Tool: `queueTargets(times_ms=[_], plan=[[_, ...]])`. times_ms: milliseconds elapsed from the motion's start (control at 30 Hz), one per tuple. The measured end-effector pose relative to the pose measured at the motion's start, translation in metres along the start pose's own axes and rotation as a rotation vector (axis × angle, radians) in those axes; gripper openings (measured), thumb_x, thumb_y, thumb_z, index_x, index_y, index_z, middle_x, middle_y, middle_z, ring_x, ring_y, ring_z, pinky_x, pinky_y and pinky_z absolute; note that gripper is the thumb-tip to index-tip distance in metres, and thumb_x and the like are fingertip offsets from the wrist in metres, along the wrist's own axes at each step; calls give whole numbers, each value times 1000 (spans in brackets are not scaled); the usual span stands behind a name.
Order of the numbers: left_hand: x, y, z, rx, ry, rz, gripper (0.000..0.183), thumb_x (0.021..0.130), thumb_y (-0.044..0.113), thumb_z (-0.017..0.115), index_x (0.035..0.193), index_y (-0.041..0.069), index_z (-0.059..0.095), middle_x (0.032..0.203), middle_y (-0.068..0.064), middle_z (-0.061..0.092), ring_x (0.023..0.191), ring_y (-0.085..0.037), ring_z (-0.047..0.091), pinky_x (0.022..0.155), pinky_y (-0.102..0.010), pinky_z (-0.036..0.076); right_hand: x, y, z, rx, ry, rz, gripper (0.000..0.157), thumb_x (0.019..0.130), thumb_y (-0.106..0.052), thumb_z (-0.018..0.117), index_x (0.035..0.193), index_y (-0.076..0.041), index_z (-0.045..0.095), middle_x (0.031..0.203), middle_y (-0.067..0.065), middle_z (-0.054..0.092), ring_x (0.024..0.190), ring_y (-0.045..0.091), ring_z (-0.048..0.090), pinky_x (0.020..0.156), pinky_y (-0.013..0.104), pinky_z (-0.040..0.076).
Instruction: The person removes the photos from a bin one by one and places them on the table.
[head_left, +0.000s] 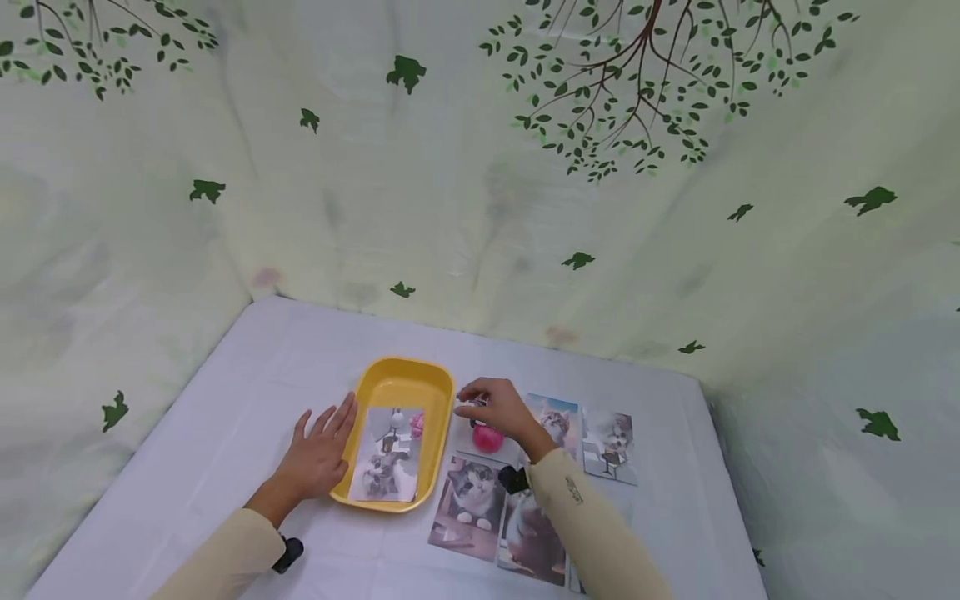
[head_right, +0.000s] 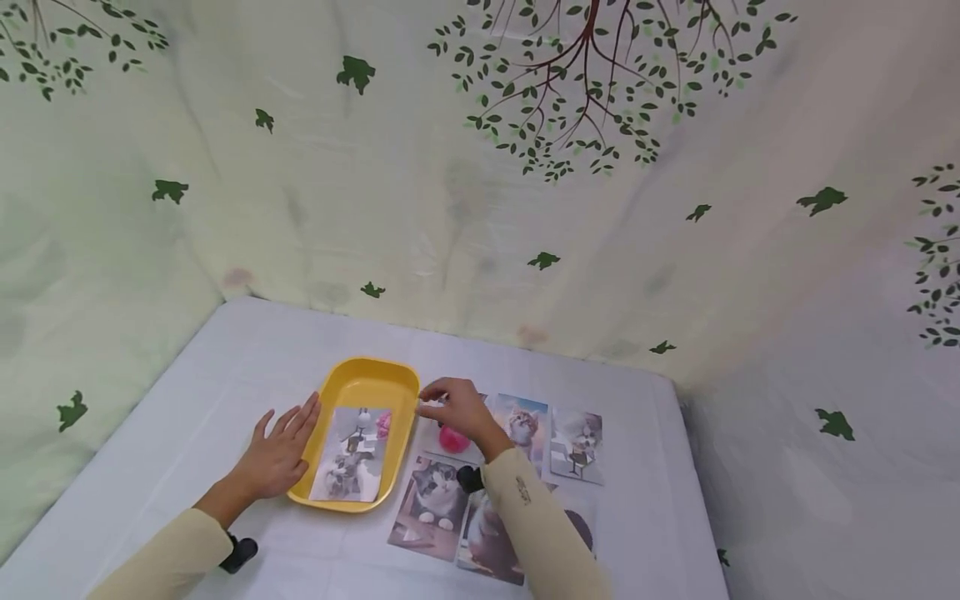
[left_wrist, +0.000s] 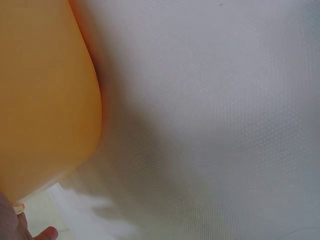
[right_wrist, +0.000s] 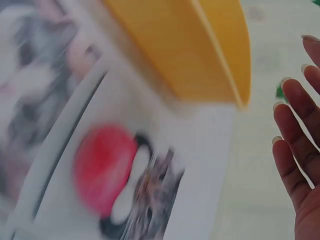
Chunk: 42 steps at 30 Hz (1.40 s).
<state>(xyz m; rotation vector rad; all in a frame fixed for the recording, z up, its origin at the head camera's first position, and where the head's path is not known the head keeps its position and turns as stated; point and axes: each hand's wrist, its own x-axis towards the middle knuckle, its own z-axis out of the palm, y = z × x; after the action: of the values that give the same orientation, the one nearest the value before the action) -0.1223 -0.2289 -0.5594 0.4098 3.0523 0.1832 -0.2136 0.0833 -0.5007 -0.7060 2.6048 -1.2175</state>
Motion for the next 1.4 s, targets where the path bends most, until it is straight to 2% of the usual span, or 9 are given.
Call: queueTargets(times_ms=[133,267,433,600,700,833,933,1200,1400], plan=[[-1,0,2,10,3,-5,80,82,20,57,149,-3,20,158,-16,15,136,-42,28,111,-64,7,35,-18,26,12,-104,40,30,85,-24,74,109,-6,71,104,1,69,99,20,61,91,36,50],[-1,0,3,28,6,-11,81,82,22,58,150,-2,21,159,-15,16,136,-41,29,111,-65,6,54,-26,52,49,-130,88,30,84,-23,75,110,-8,71,105,0,69,98,15,61,90,28,50],[-2,0,1,38,-8,-16,83,82,24,60,151,-1,21,159,-14,15,136,-41,29,111,-65,6,65,-30,82,166,-100,151,33,80,-14,78,109,-2,70,100,6,69,91,13,61,83,23,51],[-2,1,-2,27,-23,-21,84,83,25,60,151,0,18,160,-14,13,137,-41,29,111,-66,6,74,-33,101,251,-21,250,29,79,-10,78,105,0,70,87,2,66,77,10,58,72,19,51],[-2,1,-3,20,-29,-19,83,83,25,60,151,0,19,160,-13,13,136,-41,30,110,-66,6,75,-36,111,243,33,365,28,77,-12,80,102,-5,72,86,-1,65,76,11,56,74,23,52],[-2,2,-4,22,-31,-18,83,84,25,61,151,0,19,160,-14,14,136,-41,30,111,-65,7,70,-36,124,173,98,476,29,76,-18,82,103,-11,72,92,-3,66,88,17,56,95,35,41],[-2,2,-4,26,-29,-15,82,84,25,61,151,0,20,160,-13,14,136,-41,30,111,-65,7,67,-34,131,102,126,484,32,75,-19,82,104,-10,72,96,-3,68,94,20,55,99,43,30],[-4,2,-6,14,-21,-11,82,83,22,61,151,0,20,159,-13,16,135,-41,31,110,-65,6,64,-30,141,36,137,478,30,73,-18,83,101,-11,72,85,-7,66,92,21,52,95,41,30],[-5,3,-8,13,-22,-19,82,82,21,62,150,-1,22,159,-14,17,134,-41,32,110,-66,8,65,-29,140,199,113,509,28,74,-13,82,100,-14,73,83,-7,62,89,18,50,93,34,42]])
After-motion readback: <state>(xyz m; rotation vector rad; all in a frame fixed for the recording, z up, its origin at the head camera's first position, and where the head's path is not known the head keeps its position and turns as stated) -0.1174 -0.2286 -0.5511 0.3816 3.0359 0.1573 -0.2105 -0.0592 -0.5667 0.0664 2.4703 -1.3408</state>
